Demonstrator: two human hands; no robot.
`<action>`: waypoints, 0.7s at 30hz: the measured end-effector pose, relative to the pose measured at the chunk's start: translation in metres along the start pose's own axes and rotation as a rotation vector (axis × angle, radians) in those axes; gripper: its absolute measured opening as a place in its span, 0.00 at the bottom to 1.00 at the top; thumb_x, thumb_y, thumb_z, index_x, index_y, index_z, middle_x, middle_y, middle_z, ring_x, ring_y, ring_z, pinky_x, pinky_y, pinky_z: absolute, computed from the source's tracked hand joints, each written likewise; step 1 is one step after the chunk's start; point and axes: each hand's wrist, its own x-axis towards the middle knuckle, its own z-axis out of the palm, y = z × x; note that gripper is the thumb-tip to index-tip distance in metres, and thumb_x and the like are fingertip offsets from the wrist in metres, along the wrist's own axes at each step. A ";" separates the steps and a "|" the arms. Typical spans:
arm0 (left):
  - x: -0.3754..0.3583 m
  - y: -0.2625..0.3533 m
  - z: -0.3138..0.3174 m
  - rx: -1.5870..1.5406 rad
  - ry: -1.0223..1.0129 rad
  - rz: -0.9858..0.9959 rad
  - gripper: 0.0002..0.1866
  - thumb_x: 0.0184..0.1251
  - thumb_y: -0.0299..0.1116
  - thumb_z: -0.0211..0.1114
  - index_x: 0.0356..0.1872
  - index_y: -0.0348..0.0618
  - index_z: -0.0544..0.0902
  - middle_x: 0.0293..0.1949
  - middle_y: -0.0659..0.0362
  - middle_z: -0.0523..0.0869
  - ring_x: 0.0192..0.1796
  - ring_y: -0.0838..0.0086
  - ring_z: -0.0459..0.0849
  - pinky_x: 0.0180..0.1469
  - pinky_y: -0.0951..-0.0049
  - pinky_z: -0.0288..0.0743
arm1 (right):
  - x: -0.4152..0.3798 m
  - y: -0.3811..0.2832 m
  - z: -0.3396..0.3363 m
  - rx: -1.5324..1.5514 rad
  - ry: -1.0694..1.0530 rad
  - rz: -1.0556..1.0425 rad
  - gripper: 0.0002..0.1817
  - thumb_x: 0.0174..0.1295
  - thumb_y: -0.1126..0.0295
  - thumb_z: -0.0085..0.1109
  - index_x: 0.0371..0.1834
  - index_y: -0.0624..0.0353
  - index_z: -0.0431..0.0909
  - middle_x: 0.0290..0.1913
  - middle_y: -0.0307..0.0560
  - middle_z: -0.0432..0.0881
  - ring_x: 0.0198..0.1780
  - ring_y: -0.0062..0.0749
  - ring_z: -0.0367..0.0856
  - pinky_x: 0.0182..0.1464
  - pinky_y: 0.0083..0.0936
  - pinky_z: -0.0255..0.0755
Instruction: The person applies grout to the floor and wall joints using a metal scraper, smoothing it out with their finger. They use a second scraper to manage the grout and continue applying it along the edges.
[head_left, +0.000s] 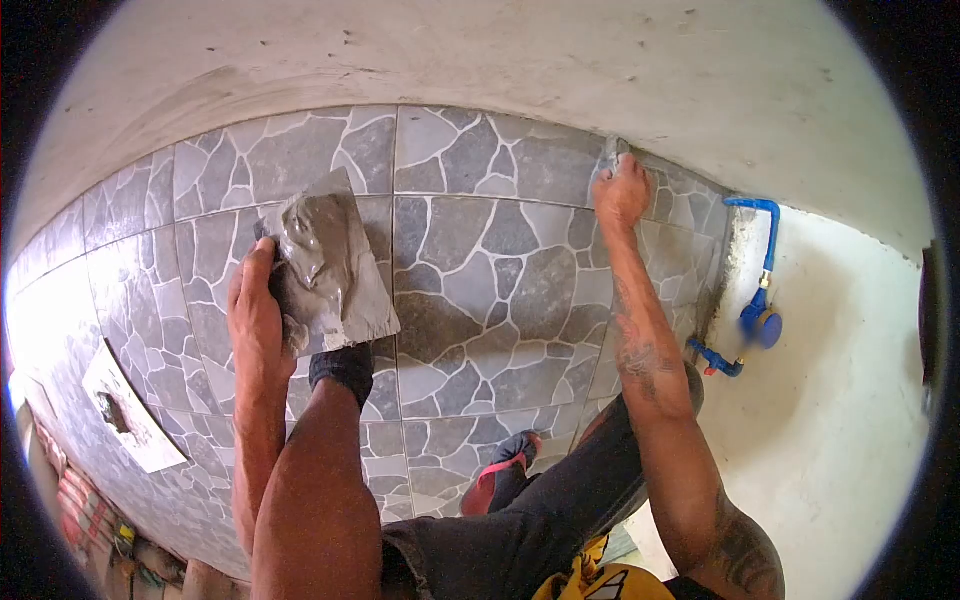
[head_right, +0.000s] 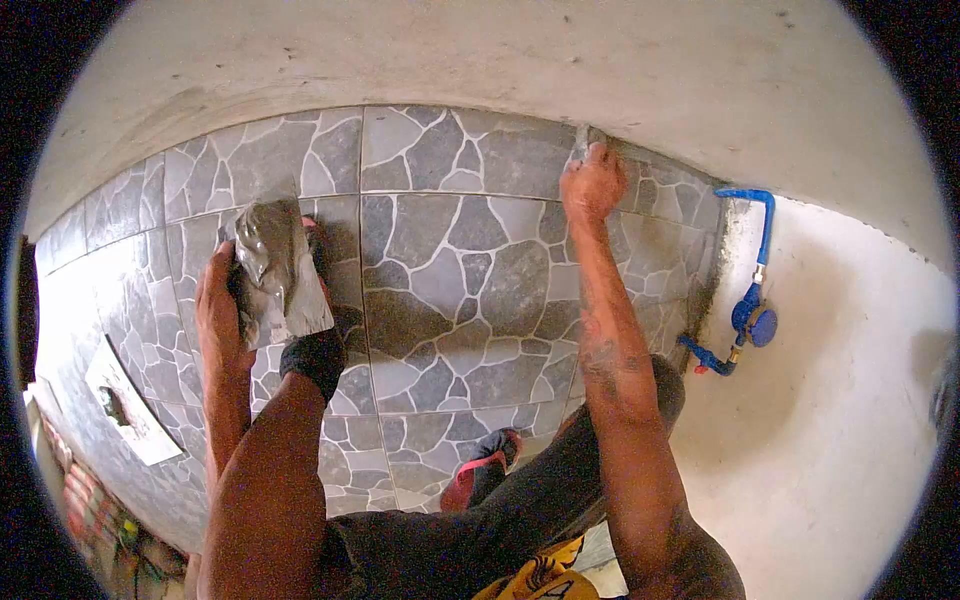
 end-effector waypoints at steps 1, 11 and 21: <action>0.000 0.000 -0.001 0.010 -0.006 0.001 0.17 0.70 0.42 0.57 0.44 0.36 0.80 0.35 0.62 0.80 0.36 0.78 0.77 0.40 0.76 0.72 | 0.000 -0.009 0.001 0.012 0.004 -0.016 0.16 0.45 0.69 0.66 0.38 0.59 0.75 0.36 0.57 0.80 0.42 0.55 0.77 0.46 0.47 0.71; 0.003 -0.001 0.003 0.059 -0.036 0.008 0.19 0.70 0.44 0.56 0.47 0.37 0.80 0.38 0.60 0.82 0.38 0.76 0.80 0.41 0.75 0.74 | -0.019 -0.195 -0.009 0.300 0.032 -0.266 0.11 0.42 0.73 0.58 0.32 0.57 0.73 0.33 0.52 0.75 0.38 0.49 0.74 0.40 0.44 0.69; 0.011 0.007 0.009 0.020 -0.041 0.058 0.19 0.70 0.44 0.56 0.48 0.38 0.80 0.39 0.60 0.82 0.38 0.77 0.80 0.40 0.76 0.74 | -0.029 -0.238 -0.016 0.710 -0.129 -0.236 0.11 0.52 0.70 0.59 0.38 0.61 0.76 0.35 0.55 0.81 0.42 0.55 0.79 0.44 0.45 0.71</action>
